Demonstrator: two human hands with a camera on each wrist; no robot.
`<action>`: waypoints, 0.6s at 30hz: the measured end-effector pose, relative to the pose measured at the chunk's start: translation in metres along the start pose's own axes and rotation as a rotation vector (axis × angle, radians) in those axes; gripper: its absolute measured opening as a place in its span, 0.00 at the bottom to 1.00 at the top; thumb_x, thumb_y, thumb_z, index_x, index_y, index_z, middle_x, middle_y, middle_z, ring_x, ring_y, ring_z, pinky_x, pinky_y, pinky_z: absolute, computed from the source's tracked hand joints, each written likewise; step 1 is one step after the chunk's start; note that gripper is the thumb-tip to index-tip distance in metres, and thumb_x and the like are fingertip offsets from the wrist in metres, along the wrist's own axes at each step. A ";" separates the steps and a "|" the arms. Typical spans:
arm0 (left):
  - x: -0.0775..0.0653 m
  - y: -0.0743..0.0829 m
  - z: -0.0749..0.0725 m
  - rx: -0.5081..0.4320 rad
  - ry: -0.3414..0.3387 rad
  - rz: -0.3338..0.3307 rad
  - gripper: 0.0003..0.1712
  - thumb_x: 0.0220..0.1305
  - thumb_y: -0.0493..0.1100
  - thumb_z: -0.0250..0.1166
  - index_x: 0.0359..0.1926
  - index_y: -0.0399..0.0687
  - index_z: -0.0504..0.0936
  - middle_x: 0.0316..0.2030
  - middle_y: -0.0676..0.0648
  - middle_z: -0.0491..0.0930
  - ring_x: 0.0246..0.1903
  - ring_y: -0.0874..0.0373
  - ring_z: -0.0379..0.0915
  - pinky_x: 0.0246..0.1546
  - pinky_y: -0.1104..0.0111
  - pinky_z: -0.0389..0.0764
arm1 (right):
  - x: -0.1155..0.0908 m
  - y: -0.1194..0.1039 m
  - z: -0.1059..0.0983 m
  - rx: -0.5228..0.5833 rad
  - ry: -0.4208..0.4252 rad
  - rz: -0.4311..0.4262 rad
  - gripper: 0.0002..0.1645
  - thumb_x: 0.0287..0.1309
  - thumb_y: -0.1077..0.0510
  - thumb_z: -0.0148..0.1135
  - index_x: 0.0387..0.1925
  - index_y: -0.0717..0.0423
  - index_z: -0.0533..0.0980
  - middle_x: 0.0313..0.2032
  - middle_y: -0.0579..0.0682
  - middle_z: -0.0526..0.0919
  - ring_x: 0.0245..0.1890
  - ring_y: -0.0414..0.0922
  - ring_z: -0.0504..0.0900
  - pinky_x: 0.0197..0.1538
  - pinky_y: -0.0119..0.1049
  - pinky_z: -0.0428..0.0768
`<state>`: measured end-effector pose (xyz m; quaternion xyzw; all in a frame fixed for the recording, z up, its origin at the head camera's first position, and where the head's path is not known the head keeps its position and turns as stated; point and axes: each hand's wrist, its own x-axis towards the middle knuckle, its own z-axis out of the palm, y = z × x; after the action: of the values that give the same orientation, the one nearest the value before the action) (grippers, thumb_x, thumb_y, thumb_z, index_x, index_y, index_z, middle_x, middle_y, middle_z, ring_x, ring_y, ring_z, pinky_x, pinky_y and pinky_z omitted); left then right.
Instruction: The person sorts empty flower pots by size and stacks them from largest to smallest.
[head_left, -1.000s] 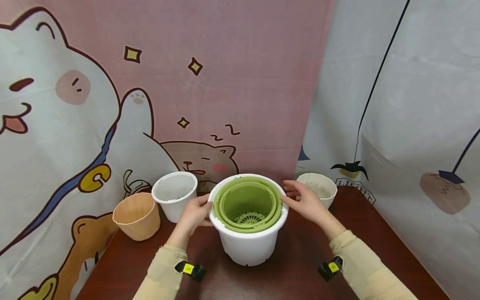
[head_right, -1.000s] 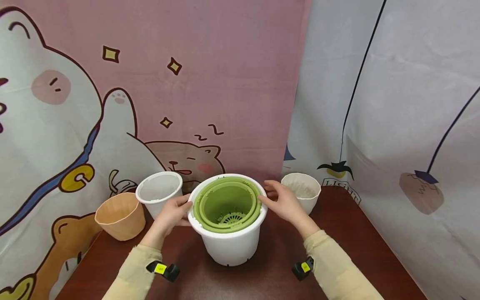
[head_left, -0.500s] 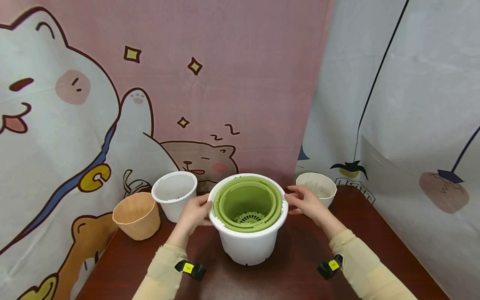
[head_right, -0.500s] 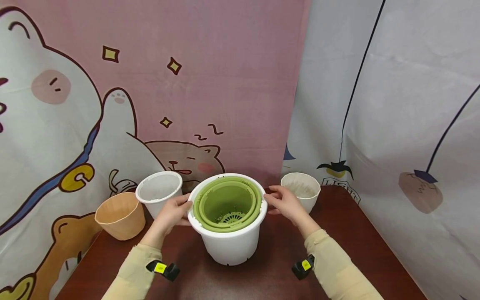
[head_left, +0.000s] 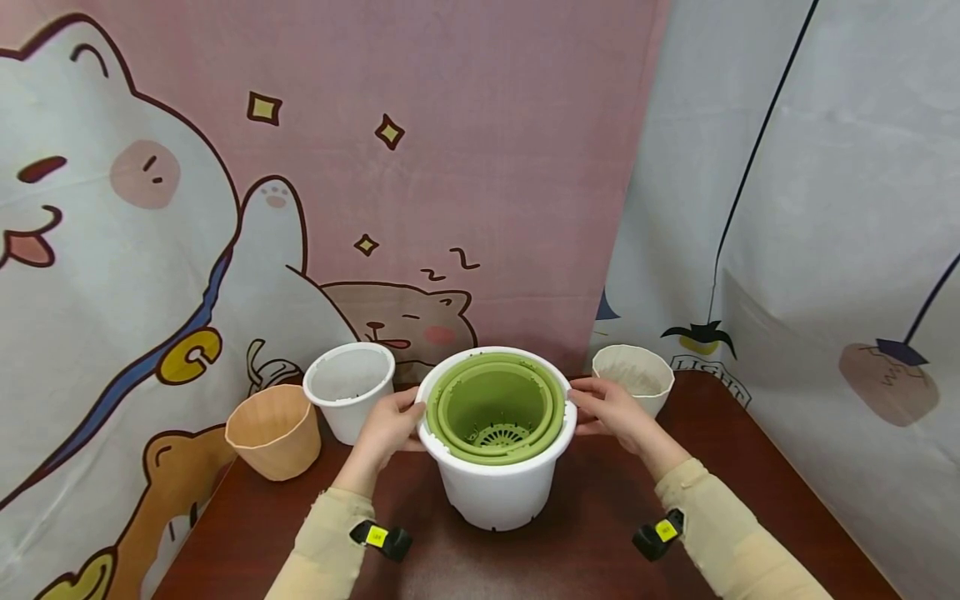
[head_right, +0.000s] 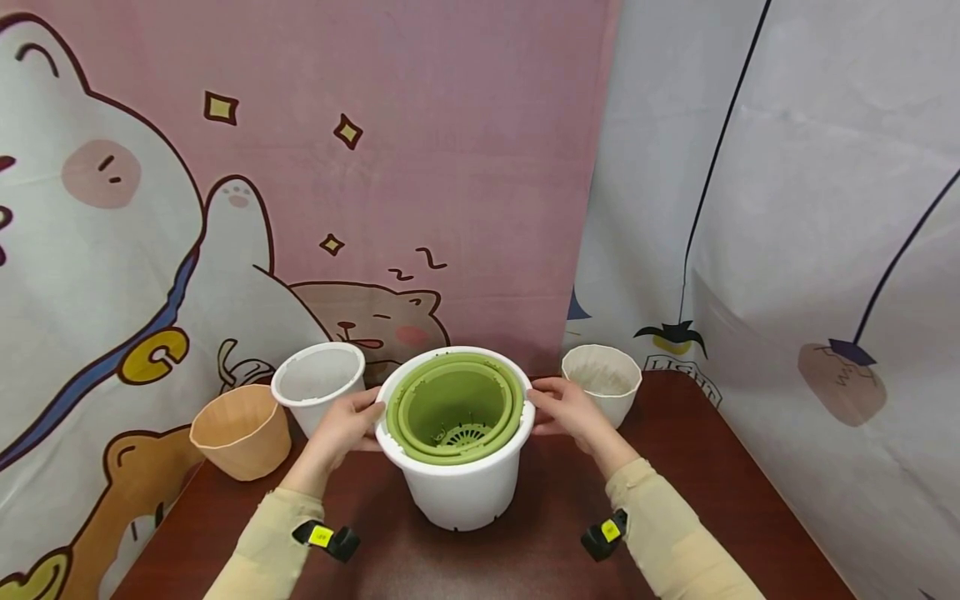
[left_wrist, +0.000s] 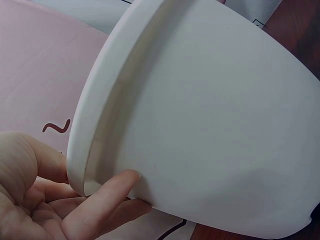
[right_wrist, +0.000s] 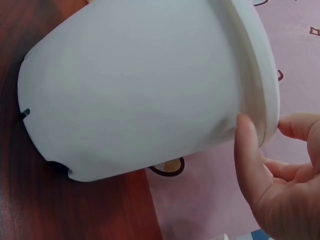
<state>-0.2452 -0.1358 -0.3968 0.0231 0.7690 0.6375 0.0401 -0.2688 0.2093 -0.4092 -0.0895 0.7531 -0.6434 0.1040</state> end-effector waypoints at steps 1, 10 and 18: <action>0.000 0.000 0.000 -0.001 -0.001 -0.001 0.23 0.73 0.33 0.51 0.67 0.30 0.69 0.49 0.29 0.79 0.32 0.47 0.83 0.28 0.55 0.87 | 0.000 0.000 0.000 0.004 -0.003 0.000 0.32 0.71 0.56 0.56 0.65 0.77 0.62 0.49 0.63 0.78 0.38 0.46 0.84 0.41 0.43 0.87; 0.000 0.000 0.000 0.001 0.003 0.000 0.23 0.74 0.33 0.52 0.67 0.31 0.69 0.48 0.30 0.79 0.32 0.47 0.83 0.28 0.55 0.87 | 0.000 -0.001 0.000 0.064 -0.020 0.006 0.32 0.71 0.58 0.55 0.65 0.78 0.60 0.49 0.58 0.78 0.38 0.43 0.83 0.42 0.39 0.87; 0.000 -0.001 0.000 -0.011 0.005 0.005 0.23 0.73 0.33 0.51 0.67 0.31 0.70 0.47 0.30 0.80 0.32 0.47 0.83 0.29 0.54 0.87 | 0.000 0.001 -0.001 0.141 -0.042 0.011 0.30 0.71 0.62 0.54 0.65 0.79 0.59 0.41 0.49 0.81 0.37 0.42 0.84 0.40 0.38 0.87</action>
<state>-0.2455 -0.1361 -0.3982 0.0233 0.7656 0.6418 0.0369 -0.2688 0.2104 -0.4099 -0.0915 0.7041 -0.6922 0.1295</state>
